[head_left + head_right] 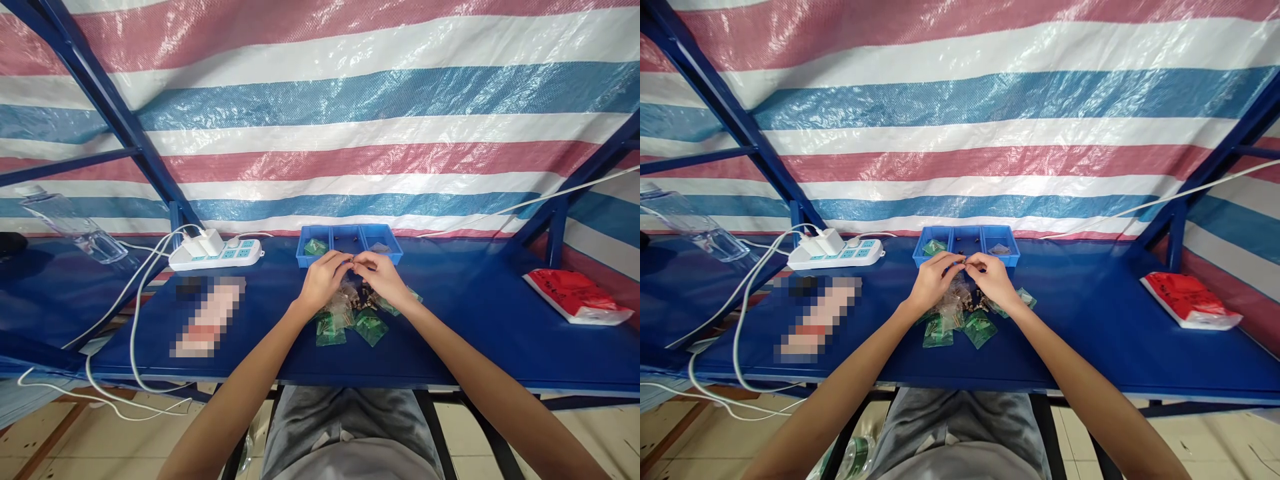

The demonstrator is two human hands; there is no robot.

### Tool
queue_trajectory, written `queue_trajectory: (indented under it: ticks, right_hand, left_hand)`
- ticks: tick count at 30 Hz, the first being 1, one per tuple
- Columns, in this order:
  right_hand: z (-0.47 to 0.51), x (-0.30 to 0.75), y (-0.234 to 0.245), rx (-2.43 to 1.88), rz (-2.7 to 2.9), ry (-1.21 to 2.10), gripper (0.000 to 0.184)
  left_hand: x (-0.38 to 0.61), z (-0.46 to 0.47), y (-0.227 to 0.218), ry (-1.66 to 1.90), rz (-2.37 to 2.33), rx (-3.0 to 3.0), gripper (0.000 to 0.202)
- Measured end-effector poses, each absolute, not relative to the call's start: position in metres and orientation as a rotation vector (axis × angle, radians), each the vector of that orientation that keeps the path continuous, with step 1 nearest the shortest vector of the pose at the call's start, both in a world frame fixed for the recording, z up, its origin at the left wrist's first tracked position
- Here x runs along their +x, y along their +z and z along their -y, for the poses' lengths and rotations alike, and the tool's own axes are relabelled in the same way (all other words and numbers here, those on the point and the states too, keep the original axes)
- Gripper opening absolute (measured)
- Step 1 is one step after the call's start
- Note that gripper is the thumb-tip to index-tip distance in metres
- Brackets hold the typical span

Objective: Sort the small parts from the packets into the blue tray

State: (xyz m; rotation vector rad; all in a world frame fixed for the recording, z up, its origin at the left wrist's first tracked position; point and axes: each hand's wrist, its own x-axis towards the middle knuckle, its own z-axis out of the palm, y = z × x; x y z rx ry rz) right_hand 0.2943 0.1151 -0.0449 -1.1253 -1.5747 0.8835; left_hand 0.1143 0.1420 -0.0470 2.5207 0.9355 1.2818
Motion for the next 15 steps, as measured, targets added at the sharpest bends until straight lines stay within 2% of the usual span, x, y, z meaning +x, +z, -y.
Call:
queue_trajectory:
  ticks: [3, 6, 15]
  right_hand:
    - [-0.1129, 0.2908, -0.0453, -1.142, 1.628, 0.673, 0.021]
    - [-0.1114, 0.2884, -0.0456, -1.162, 1.639, 0.601, 0.02]
    - [-0.1148, 0.2899, -0.0471, -1.156, 1.574, 0.662, 0.022]
  left_hand:
    - [0.1146, -0.1423, -0.047, 1.286, -0.931, 2.502, 0.025]
    - [0.1146, -0.142, -0.0471, 1.309, -0.954, 2.485, 0.025]
    - [0.1158, -0.1424, -0.0487, 1.289, -1.007, 2.396, 0.018]
